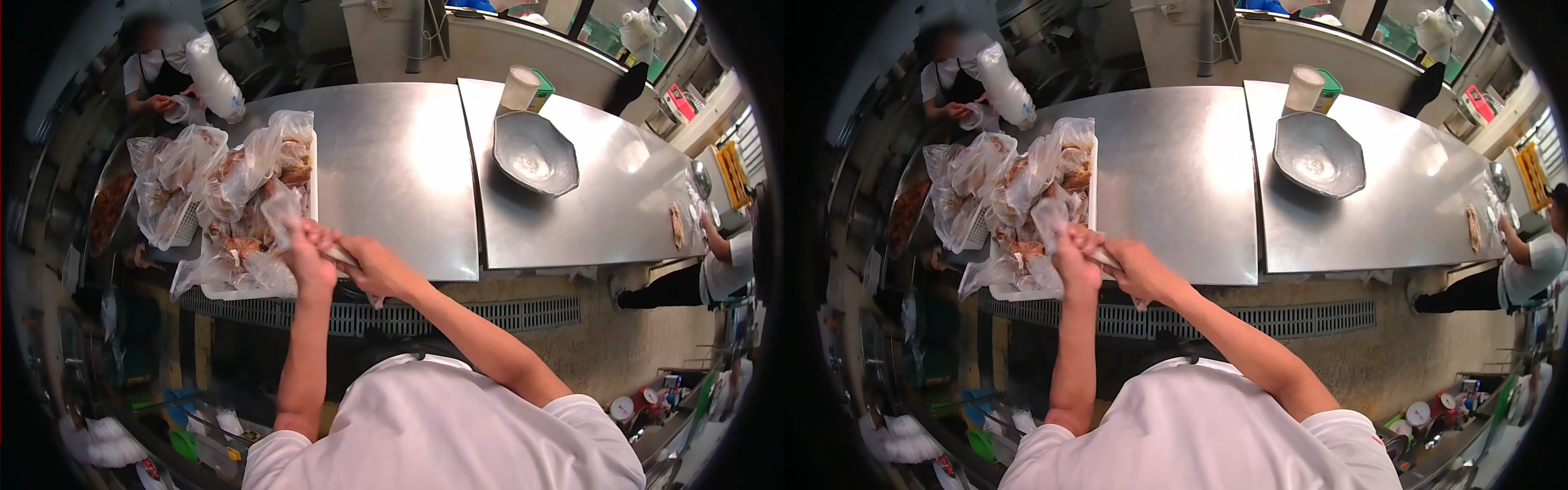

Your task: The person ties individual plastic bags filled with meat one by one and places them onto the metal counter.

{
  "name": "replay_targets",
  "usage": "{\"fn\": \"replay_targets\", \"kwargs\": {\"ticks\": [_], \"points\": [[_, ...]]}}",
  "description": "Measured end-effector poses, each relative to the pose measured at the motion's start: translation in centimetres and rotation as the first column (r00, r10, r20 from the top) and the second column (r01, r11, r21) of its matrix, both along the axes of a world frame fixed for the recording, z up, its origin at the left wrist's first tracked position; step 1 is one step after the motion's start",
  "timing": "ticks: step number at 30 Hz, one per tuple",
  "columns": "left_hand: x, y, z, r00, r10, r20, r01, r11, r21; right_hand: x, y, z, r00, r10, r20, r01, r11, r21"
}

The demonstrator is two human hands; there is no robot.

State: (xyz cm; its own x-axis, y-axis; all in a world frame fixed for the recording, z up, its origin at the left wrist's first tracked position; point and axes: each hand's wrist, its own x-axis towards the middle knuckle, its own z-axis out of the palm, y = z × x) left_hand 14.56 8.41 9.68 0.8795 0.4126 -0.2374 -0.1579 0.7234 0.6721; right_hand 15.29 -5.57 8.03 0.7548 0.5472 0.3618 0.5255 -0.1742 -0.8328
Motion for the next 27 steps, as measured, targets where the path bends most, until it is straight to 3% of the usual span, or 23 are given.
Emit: {"fn": "replay_targets", "kwargs": {"ticks": [1,3,5,6,7,8,9,10,11,13,14,15,16,17,18,19,20,21,22,23,25,26,27], "points": [[0.3,1.7,0.2,0.993,-0.085,0.083,0.091,0.994,-0.064,-0.8,-0.7,0.1,0.998,0.048,-0.038,-0.05,0.998,-0.047],[0.5,3.1,1.3,0.967,-0.168,0.194,0.176,0.984,-0.024,-1.5,-1.3,0.5,0.987,0.08,-0.14,-0.081,0.997,-0.007],[0.8,5.1,2.8,0.96,-0.085,0.265,0.063,0.994,0.091,-1.6,-1.8,0.6,0.787,0.021,-0.616,-0.055,0.998,-0.037],[0.7,5.5,3.5,0.94,-0.014,0.341,-0.054,0.98,0.191,-1.4,-2.4,0.3,0.786,0.023,-0.618,-0.059,0.998,-0.038],[0.3,5.3,4.5,0.942,-0.011,0.335,-0.056,0.98,0.191,-1.0,-3.0,-0.2,0.842,-0.031,-0.539,-0.015,0.997,-0.081],[0.1,4.8,5.7,0.926,-0.087,0.368,-0.166,0.78,0.603,-0.4,-3.7,-0.5,0.89,-0.086,-0.448,0.035,0.992,-0.121],[-0.2,4.2,6.9,0.917,-0.17,0.36,-0.267,0.409,0.873,0.1,-4.2,-0.5,0.889,-0.084,-0.451,0.031,0.992,-0.123],[-0.4,2.9,8.0,0.86,-0.37,0.35,-0.347,0.078,0.935,0.5,-4.5,-0.3,0.922,-0.071,-0.381,0.013,0.988,-0.155],[-0.5,1.4,8.7,0.796,-0.546,0.261,-0.451,-0.247,0.858,1.0,-4.7,-0.1,0.951,-0.052,-0.304,-0.006,0.982,-0.186],[-0.7,0.3,6.1,0.796,-0.583,0.165,-0.493,-0.465,0.735,1.6,-5.0,0.4,0.979,-0.001,-0.205,-0.045,0.975,-0.22],[-0.7,0.4,4.4,0.796,-0.59,0.131,-0.504,-0.529,0.683,1.6,-5.2,0.3,0.998,0.032,0.048,-0.019,0.97,-0.243],[-0.4,2.0,2.6,0.793,-0.564,-0.231,-0.153,-0.551,0.82,1.7,-5.4,0.2,0.952,0.065,0.298,0.014,0.966,-0.257],[-0.1,3.2,1.3,0.634,-0.536,-0.557,0.222,-0.564,0.795,1.8,-6.0,0.6,0.953,0.064,0.297,0.015,0.967,-0.255],[-0.1,3.8,0.5,0.63,-0.537,-0.561,0.223,-0.567,0.793,1.9,-6.9,1.1,0.922,0.11,0.372,0.031,0.936,-0.351],[-0.3,4.2,0.0,0.594,-0.569,-0.569,0.321,-0.481,0.816,1.9,-7.4,1.4,0.884,0.163,0.437,0.055,0.895,-0.443],[-0.4,4.4,-0.5,0.561,-0.601,-0.569,0.416,-0.389,0.822,2.1,-7.3,1.5,0.886,0.161,0.435,0.056,0.895,-0.443],[-0.7,4.4,-1.2,0.559,-0.603,-0.569,0.417,-0.389,0.822,2.3,-7.2,1.6,0.906,0.112,0.408,0.08,0.902,-0.425],[-1.1,3.9,-1.1,0.521,-0.673,-0.525,0.66,-0.072,0.747,2.6,-7.0,1.8,0.923,0.062,0.38,0.106,0.907,-0.407],[-1.5,3.5,-1.0,0.508,-0.73,-0.457,0.814,0.235,0.531,3.1,-6.7,1.8,0.923,0.062,0.38,0.108,0.906,-0.409],[-2.3,3.0,-0.8,0.507,-0.731,-0.456,0.815,0.234,0.53,3.6,-6.2,1.7,0.951,-0.054,0.305,0.166,0.92,-0.354],[-4.5,-0.9,2.5,0.836,-0.546,-0.057,0.535,0.787,0.308,4.1,-5.0,1.8,0.961,-0.168,0.218,0.231,0.924,-0.304],[-5.2,-2.5,2.1,0.875,-0.478,0.08,0.453,0.865,0.215,4.2,-4.3,2.1,0.972,-0.22,0.083,0.225,0.973,-0.051],[-6.1,-3.6,1.6,0.797,-0.574,0.19,0.537,0.816,0.213,4.1,-3.6,2.4,0.971,-0.23,-0.063,0.238,0.949,0.205]]}}
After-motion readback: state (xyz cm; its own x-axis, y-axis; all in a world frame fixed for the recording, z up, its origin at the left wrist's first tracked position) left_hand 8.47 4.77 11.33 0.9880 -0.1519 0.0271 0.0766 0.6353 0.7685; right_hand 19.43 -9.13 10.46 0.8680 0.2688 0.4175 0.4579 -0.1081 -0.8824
